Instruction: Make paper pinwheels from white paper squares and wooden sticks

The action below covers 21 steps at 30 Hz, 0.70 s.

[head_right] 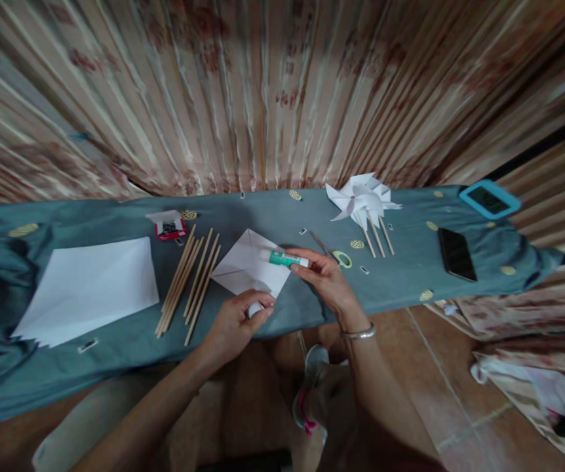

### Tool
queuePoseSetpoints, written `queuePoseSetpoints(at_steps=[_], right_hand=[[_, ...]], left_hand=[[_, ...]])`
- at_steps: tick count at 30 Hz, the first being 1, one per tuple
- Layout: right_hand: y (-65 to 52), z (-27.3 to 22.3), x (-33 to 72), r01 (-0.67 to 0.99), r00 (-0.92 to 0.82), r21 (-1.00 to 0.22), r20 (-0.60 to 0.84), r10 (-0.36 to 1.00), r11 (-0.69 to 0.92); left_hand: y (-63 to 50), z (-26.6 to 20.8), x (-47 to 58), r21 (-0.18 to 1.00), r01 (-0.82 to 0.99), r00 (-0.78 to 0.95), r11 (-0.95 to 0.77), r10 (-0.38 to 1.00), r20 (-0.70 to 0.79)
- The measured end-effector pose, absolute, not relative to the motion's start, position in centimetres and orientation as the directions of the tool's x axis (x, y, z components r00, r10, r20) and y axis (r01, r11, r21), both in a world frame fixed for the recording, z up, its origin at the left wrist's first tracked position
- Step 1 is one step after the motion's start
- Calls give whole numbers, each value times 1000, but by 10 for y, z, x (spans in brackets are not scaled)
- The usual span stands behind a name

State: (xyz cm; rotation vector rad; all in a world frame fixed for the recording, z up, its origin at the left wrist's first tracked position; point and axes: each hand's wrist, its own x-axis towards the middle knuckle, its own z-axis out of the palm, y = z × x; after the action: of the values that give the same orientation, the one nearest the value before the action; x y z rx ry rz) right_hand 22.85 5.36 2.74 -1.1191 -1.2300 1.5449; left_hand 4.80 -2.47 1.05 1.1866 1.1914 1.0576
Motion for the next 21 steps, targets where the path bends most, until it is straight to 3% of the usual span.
queuePoseSetpoints(at_steps=[2, 5, 9, 11, 15, 21], right_hand=[[58, 28, 230, -50, -225, -987, -140, 964, -155], [58, 27, 227, -100, -254, -973, -176, 951, -207], [52, 24, 217, -199, -337, -946, -180, 924, -257], [49, 23, 213, -197, -372, -942, -184, 910, -271], [47, 24, 209, -155, -401, -954, -176, 899, -256], [49, 23, 214, -180, -370, -947, -185, 910, -265]], left_hand=[[-24, 9, 49, 997, 15, 91, 75, 993, -76], [-19, 12, 48, 962, -211, -6, 176, 983, -181], [-9, 25, 43, 825, -520, -111, 219, 941, -320], [-7, 31, 41, 753, -619, -80, 225, 935, -345], [-5, 37, 41, 656, -706, -23, 267, 917, -398], [-3, 34, 43, 661, -705, -43, 255, 916, -399]])
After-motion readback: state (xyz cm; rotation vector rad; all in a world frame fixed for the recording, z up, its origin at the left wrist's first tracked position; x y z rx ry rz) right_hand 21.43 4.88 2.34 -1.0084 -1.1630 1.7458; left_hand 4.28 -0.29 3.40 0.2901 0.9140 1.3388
